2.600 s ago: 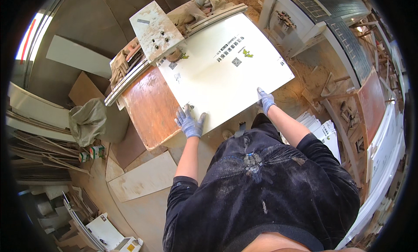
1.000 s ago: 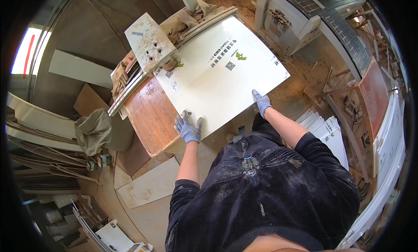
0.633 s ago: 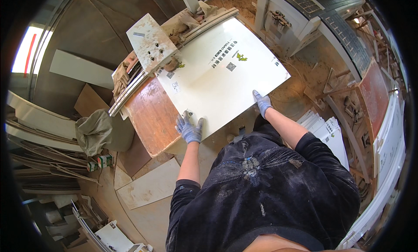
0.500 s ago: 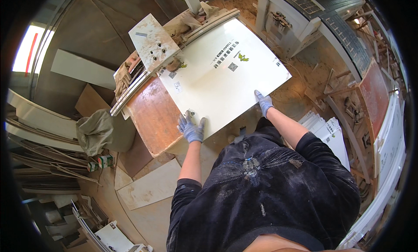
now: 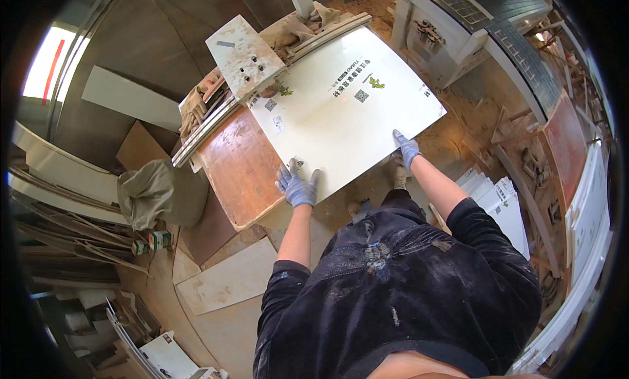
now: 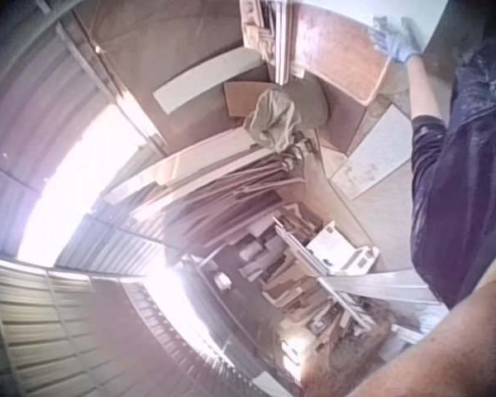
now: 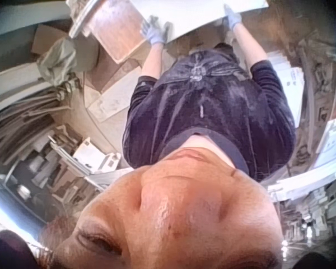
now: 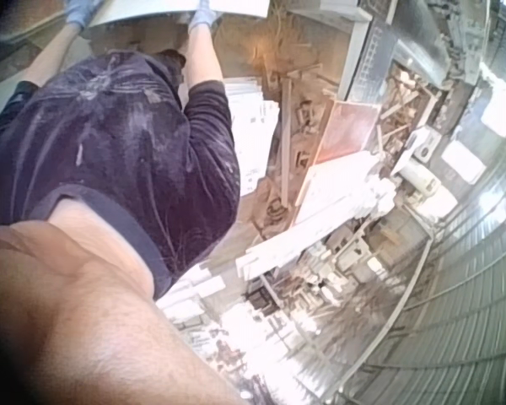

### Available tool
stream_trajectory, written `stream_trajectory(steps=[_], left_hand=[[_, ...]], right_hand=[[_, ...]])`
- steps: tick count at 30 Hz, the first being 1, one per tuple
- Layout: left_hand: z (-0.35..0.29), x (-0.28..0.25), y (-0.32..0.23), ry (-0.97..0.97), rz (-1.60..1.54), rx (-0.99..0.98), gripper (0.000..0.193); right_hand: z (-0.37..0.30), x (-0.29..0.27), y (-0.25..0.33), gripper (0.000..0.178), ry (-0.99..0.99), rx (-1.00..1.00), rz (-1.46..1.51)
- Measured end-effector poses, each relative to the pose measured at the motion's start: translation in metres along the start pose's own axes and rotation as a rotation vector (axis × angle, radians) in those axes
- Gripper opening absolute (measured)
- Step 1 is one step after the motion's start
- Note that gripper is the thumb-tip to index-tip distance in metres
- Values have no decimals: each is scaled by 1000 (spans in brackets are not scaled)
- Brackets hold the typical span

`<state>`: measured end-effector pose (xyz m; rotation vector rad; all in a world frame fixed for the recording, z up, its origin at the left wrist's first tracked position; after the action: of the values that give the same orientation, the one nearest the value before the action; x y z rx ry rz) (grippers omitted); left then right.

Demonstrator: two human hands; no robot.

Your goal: The person repeatedly feeds white rectangular panels into a vertical panel saw, cuts them, and stacks the finished pieces on a nearby table. The person wears gloves and handles each panel one at a time.

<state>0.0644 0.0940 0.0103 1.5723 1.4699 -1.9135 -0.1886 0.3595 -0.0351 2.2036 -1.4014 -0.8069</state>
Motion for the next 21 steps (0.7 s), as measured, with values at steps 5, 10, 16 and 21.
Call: stream_trajectory(steps=[5,10,16,21], left_hand=[[0,0,2,5,0,-5,93],[0,1,1,-5,15,-8,93],[0,0,0,-1,36,-31,93],[1,2,0,-31,28,-20,91]], right_hand=[[47,-32,3,61,-101,-117,284],[103,-120,32,87,-649,-367,12],[133,-154,63,32,-160,-205,-147],[141,-158,76,34,129,-118,-291]])
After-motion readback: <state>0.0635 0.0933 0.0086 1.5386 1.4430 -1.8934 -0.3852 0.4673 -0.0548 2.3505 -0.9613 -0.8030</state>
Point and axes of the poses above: each hand's wrist, its own z-axis towards the middle knuckle, its own x-axis out of the palm, y = z × x, the point moved 4 cm from there along z, towards the middle knuckle, and after that the axes turned 10 degrees about -z, right-handed, at the moved point
